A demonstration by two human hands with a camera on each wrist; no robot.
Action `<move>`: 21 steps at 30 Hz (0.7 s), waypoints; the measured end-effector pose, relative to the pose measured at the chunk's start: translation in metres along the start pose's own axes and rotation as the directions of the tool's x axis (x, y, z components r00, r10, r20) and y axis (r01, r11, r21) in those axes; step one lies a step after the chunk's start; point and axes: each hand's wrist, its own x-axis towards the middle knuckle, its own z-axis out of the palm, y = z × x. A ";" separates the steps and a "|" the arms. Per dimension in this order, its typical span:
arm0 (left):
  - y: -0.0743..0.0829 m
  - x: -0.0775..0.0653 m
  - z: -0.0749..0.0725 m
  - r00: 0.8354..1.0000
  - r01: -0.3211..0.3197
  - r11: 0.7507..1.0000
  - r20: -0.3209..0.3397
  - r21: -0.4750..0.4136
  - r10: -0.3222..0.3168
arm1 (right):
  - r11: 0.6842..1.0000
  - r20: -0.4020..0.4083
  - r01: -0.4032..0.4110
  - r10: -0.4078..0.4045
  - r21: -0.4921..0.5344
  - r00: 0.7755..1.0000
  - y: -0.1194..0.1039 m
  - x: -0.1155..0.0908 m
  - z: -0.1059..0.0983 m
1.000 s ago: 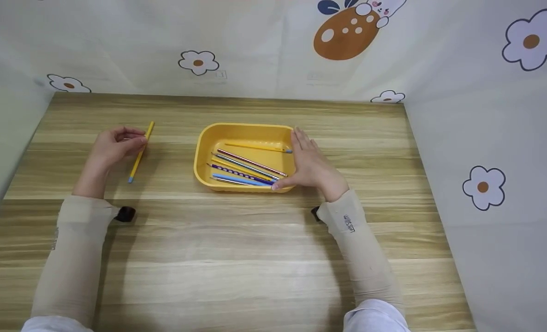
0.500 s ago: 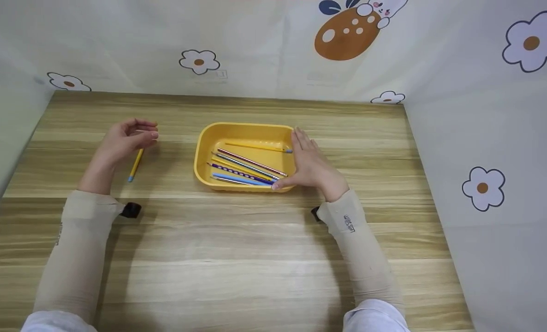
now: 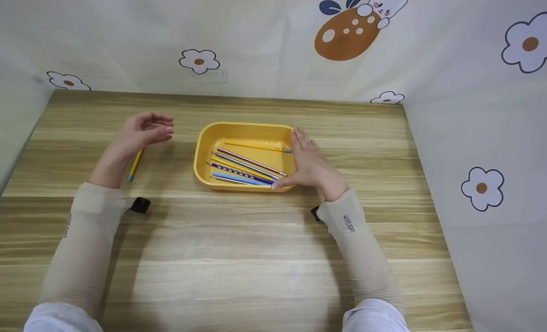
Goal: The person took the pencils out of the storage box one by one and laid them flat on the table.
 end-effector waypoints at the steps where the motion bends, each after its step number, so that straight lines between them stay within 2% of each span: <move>1: 0.002 0.001 0.002 1.000 -0.001 1.000 0.003 0.000 0.001 | 1.000 -0.001 -0.002 0.002 -0.001 1.000 0.000 0.000 0.000; 12: 0.030 0.015 0.020 0.998 -0.043 0.999 0.033 -0.028 0.044 | 1.000 -0.011 -0.012 0.012 -0.005 1.000 0.001 -0.001 -0.003; 21: 0.040 0.031 0.038 0.998 -0.062 0.995 0.028 -0.072 0.065 | 1.000 -0.006 0.000 0.000 -0.023 1.000 0.000 0.000 0.000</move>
